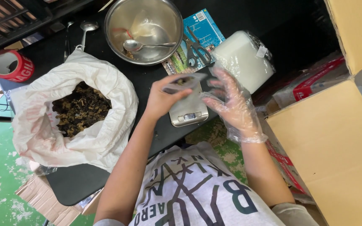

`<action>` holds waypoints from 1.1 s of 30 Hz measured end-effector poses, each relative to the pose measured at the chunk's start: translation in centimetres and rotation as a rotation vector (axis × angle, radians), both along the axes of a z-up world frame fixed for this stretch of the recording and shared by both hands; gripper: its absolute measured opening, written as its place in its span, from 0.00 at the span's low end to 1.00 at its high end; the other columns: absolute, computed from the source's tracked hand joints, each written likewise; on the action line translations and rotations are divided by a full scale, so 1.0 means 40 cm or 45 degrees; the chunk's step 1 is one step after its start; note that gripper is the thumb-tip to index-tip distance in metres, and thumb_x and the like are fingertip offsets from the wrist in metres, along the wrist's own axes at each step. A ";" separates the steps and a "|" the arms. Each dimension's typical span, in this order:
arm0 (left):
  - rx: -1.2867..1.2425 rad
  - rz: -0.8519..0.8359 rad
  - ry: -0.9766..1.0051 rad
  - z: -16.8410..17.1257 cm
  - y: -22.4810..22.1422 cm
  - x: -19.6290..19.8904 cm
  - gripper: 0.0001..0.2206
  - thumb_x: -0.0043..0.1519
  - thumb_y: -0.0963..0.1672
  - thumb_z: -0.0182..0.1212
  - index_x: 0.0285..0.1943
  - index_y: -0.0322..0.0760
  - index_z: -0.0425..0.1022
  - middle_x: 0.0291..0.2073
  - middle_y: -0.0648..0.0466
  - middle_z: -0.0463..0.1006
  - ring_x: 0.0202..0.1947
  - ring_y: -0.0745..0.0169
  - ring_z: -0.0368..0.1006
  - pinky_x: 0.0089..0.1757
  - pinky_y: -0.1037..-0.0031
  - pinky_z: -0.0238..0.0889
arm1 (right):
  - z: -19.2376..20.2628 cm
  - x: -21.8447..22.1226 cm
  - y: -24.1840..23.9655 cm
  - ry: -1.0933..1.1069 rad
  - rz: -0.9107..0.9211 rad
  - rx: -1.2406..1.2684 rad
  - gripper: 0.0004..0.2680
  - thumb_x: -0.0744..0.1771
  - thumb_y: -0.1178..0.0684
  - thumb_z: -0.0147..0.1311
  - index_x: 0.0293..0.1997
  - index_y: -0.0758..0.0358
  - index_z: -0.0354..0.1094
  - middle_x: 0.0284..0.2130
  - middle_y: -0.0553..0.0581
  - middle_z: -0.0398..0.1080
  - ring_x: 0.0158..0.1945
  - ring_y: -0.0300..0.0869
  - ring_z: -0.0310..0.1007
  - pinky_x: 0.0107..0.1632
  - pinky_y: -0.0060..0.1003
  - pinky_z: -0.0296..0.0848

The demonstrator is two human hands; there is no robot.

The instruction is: The person puts dried organic material from a large white sack into a smaller clear plastic bag by hand, then weighs the small bag on a digital scale to check the amount.

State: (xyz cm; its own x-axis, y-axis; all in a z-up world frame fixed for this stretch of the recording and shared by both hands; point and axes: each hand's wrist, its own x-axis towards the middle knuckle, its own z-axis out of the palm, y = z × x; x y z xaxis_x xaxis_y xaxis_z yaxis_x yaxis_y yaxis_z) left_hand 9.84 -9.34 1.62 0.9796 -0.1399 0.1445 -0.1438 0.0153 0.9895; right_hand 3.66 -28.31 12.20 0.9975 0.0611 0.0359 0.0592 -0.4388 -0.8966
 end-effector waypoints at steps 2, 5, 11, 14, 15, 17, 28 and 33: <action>0.096 -0.121 0.046 0.054 -0.007 -0.023 0.24 0.42 0.43 0.84 0.49 0.42 0.83 0.41 0.50 0.84 0.45 0.65 0.78 0.50 0.69 0.70 | -0.010 0.027 -0.015 -0.349 0.202 -0.103 0.18 0.65 0.52 0.65 0.59 0.63 0.64 0.54 0.69 0.66 0.59 0.61 0.68 0.57 0.55 0.74; 0.217 -0.243 0.159 0.120 -0.012 -0.052 0.24 0.40 0.44 0.82 0.47 0.41 0.83 0.36 0.50 0.85 0.38 0.63 0.77 0.45 0.67 0.69 | 0.072 0.030 -0.002 -0.469 0.400 -0.163 0.08 0.65 0.53 0.63 0.47 0.61 0.74 0.43 0.61 0.75 0.53 0.55 0.74 0.55 0.51 0.77; 0.106 -0.134 0.354 0.147 -0.006 -0.131 0.21 0.39 0.43 0.82 0.41 0.34 0.84 0.28 0.52 0.81 0.31 0.65 0.68 0.34 0.69 0.65 | 0.159 0.032 0.022 0.059 0.437 -0.094 0.11 0.64 0.55 0.65 0.50 0.62 0.76 0.43 0.63 0.77 0.48 0.54 0.78 0.51 0.48 0.77; -0.037 -0.066 0.557 0.140 0.006 -0.222 0.16 0.39 0.42 0.82 0.35 0.32 0.82 0.24 0.55 0.78 0.26 0.66 0.67 0.29 0.74 0.59 | 0.136 0.026 0.029 0.211 0.587 -0.135 0.09 0.63 0.49 0.66 0.44 0.57 0.79 0.40 0.62 0.79 0.45 0.52 0.79 0.50 0.47 0.77; -0.168 -0.029 0.685 0.143 0.011 -0.257 0.14 0.39 0.42 0.82 0.28 0.34 0.81 0.21 0.58 0.76 0.23 0.70 0.65 0.26 0.79 0.56 | 0.119 0.028 0.027 0.283 0.710 -0.193 0.09 0.62 0.45 0.66 0.38 0.55 0.81 0.37 0.63 0.79 0.43 0.52 0.79 0.49 0.47 0.76; -0.188 -0.062 0.732 0.026 0.033 -0.294 0.12 0.42 0.40 0.82 0.27 0.32 0.80 0.19 0.55 0.77 0.22 0.68 0.67 0.27 0.78 0.56 | 0.090 0.030 0.028 0.403 0.849 -0.192 0.11 0.61 0.45 0.68 0.41 0.54 0.81 0.41 0.62 0.79 0.46 0.53 0.79 0.50 0.46 0.77; -0.254 -0.153 0.643 0.144 0.057 -0.323 0.16 0.47 0.44 0.82 0.34 0.25 0.81 0.21 0.48 0.78 0.24 0.69 0.64 0.27 0.72 0.58 | 0.060 0.053 0.055 0.740 1.137 -0.261 0.09 0.60 0.58 0.67 0.42 0.61 0.82 0.55 0.67 0.74 0.50 0.57 0.77 0.53 0.50 0.75; -0.263 -0.054 0.624 0.204 0.056 -0.316 0.14 0.49 0.41 0.80 0.21 0.31 0.75 0.14 0.60 0.68 0.19 0.76 0.58 0.24 0.83 0.50 | 0.119 0.070 0.070 0.570 1.090 -0.306 0.10 0.60 0.51 0.68 0.43 0.52 0.83 0.54 0.68 0.74 0.57 0.64 0.72 0.59 0.60 0.68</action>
